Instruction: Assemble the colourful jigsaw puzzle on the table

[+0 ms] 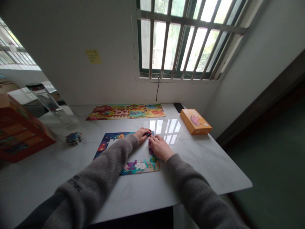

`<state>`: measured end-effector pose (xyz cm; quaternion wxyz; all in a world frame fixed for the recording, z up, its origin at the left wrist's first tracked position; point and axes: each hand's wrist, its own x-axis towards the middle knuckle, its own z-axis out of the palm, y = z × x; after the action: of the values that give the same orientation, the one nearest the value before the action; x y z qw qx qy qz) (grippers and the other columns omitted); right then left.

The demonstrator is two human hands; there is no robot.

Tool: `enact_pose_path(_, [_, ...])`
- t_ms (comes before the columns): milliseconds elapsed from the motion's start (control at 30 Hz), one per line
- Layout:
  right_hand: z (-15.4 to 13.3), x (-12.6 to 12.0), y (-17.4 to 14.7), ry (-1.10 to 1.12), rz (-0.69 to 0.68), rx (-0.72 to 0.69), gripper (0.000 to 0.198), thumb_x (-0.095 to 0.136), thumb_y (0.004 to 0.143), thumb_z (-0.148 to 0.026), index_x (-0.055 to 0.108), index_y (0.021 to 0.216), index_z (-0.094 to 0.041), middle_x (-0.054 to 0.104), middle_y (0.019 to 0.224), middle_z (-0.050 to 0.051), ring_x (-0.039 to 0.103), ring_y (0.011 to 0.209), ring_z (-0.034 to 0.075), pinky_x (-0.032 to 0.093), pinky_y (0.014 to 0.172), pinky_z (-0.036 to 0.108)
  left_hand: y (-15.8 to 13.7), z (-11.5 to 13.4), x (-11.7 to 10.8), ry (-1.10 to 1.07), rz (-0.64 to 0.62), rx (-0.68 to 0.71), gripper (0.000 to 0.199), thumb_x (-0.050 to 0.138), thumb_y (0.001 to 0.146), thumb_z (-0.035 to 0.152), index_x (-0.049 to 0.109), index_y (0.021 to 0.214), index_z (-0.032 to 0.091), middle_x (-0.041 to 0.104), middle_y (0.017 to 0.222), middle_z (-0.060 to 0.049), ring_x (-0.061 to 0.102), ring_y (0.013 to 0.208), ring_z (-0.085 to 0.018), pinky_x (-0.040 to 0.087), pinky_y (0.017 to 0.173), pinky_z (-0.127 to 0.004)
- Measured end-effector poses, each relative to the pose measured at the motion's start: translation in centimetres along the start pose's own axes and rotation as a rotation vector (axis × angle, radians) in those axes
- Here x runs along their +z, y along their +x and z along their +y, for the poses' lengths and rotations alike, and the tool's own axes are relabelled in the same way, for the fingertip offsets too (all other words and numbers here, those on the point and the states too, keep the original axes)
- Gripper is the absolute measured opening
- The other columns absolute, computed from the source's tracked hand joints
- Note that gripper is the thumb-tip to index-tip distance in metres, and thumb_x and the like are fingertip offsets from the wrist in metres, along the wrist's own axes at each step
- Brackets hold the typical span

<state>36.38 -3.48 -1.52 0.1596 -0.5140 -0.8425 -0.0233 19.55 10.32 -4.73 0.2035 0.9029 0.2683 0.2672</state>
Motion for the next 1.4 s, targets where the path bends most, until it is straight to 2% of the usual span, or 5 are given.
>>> enact_pose_path(233, [0.4,1.0,-1.0,0.104,0.044,0.053,0.028,0.044,0.099,-0.025,0.055,0.124,-0.018,0.053,0.146,0.013,0.046,0.126,0.028,0.041,0.110,0.049,-2.9,-2.2,-5.1,0.072,0.013,-0.100,0.030,0.055,0.084,0.014,0.072,0.109,0.019,0.071,0.122,-0.010,0.061,0.118,-0.025,0.045,0.110,-0.043])
enact_pose_path(533, [-0.4,1.2,-0.5,0.091,0.049,0.135,0.042,0.045,0.100,-0.042,0.053,0.132,-0.017,0.044,0.153,0.017,0.036,0.144,0.030,0.036,0.116,0.050,-15.4,-7.3,-14.8,0.303,0.037,-0.336,0.047,0.039,0.094,0.035,0.063,0.131,0.017,0.059,0.142,-0.010,0.052,0.133,-0.024,0.038,0.117,-0.040])
enact_pose_path(733, [-0.2,2.5,-0.4,-0.031,-0.023,0.127,0.064,0.038,0.101,-0.053,0.038,0.153,-0.016,0.031,0.162,0.018,0.026,0.151,0.031,0.025,0.122,0.051,-20.7,-6.0,-13.8,0.484,-0.013,-0.392,0.053,0.039,0.098,0.041,0.050,0.146,0.022,0.040,0.159,-0.008,0.044,0.140,-0.026,0.033,0.119,-0.042])
enact_pose_path(867, [0.2,3.0,-0.4,-0.063,-0.038,0.109,0.064,0.035,0.101,-0.053,0.036,0.155,-0.017,0.029,0.163,0.016,0.022,0.153,0.030,0.023,0.123,0.051,-21.1,-4.6,-12.4,0.615,-0.121,-0.430,0.053,0.042,0.098,0.038,0.046,0.149,0.023,0.036,0.161,-0.011,0.037,0.145,-0.031,0.029,0.119,-0.049])
enact_pose_path(1400, [-0.6,2.1,0.8,-0.159,-0.195,0.119,0.066,0.024,0.103,-0.053,0.030,0.158,-0.017,0.020,0.166,0.012,0.015,0.154,0.027,0.017,0.124,0.048,-22.1,-2.4,-12.2,0.631,-0.091,-0.528,0.055,0.040,0.098,0.039,0.043,0.151,0.025,0.036,0.161,-0.007,0.036,0.146,-0.027,0.026,0.121,-0.049])
